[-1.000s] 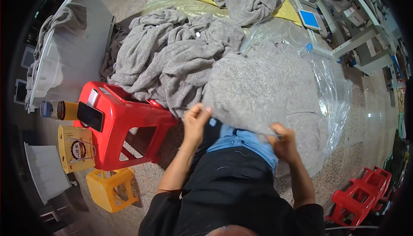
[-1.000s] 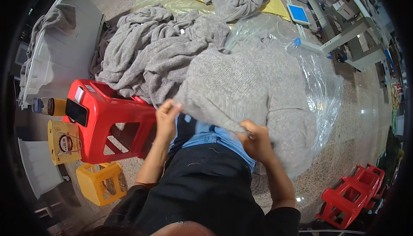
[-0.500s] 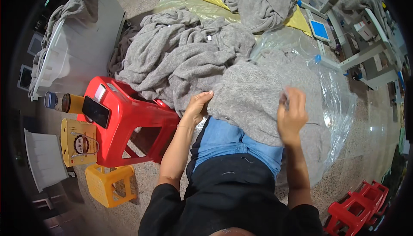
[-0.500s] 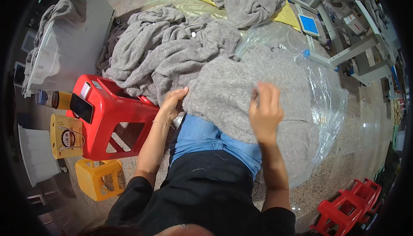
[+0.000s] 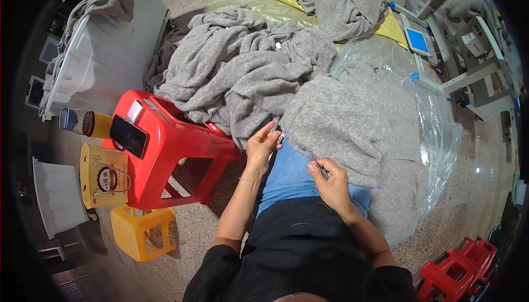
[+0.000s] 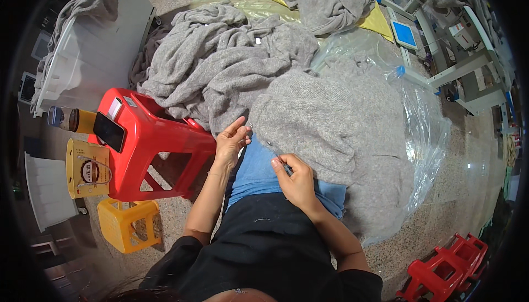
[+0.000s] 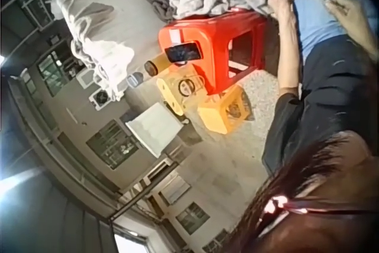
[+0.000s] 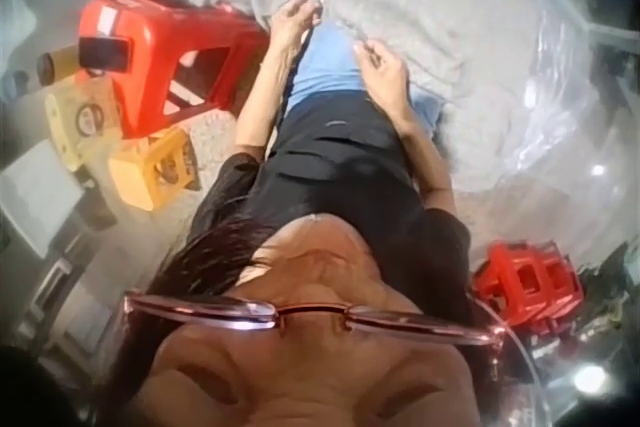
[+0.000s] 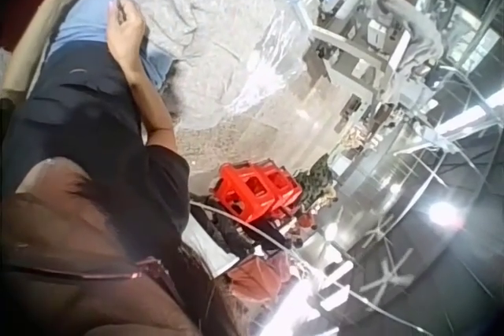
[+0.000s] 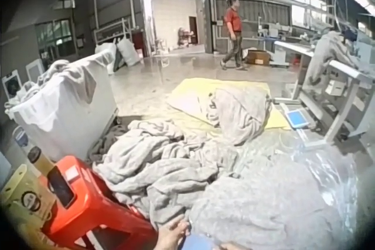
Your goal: Trimming loose threads and inspecting large pieces of grey fabric while sitting on a stool on a factory floor.
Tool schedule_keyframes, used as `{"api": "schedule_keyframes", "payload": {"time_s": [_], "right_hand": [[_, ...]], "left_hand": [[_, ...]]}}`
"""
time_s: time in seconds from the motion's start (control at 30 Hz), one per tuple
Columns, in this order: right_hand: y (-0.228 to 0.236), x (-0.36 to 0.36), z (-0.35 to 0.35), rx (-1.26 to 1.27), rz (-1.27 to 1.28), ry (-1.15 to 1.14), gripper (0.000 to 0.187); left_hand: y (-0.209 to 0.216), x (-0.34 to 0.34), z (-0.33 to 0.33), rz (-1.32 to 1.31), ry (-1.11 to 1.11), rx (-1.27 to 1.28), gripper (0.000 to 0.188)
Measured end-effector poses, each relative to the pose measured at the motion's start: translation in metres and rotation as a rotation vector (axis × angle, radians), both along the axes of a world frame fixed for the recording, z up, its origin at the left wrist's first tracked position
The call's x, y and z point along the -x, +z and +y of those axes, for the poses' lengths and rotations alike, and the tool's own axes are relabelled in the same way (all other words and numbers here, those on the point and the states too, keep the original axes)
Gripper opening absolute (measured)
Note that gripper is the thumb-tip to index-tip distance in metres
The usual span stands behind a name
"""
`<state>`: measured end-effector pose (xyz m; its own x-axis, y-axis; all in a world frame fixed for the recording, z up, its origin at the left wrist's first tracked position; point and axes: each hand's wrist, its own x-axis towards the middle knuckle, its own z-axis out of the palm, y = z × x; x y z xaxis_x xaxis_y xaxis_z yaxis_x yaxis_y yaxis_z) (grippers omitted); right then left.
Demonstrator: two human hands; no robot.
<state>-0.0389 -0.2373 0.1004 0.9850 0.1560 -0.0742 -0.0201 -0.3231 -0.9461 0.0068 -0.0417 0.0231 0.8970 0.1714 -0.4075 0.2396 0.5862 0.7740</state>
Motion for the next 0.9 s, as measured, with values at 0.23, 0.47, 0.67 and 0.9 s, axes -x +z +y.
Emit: {"api": "schedule_keyframes", "payload": {"time_s": [0.23, 0.47, 0.67, 0.9], "right_hand": [[0.006, 0.0, 0.0, -0.067, 0.134, 0.011, 0.023], [0.013, -0.013, 0.018, -0.434, 0.526, 0.072, 0.05], [0.014, -0.015, 0.031, -0.278, 0.382, 0.107, 0.044], [0.004, -0.014, 0.033, -0.262, 0.339, 0.078, 0.044]], "left_hand": [[0.003, 0.003, 0.001, -0.091, -0.017, -0.45, 0.009], [0.056, 0.03, -0.017, -0.432, 0.038, -0.461, 0.003], [0.056, 0.037, -0.015, -0.484, -0.035, -0.52, 0.003], [0.049, 0.042, -0.019, -0.454, -0.042, -0.49, 0.002]]}}
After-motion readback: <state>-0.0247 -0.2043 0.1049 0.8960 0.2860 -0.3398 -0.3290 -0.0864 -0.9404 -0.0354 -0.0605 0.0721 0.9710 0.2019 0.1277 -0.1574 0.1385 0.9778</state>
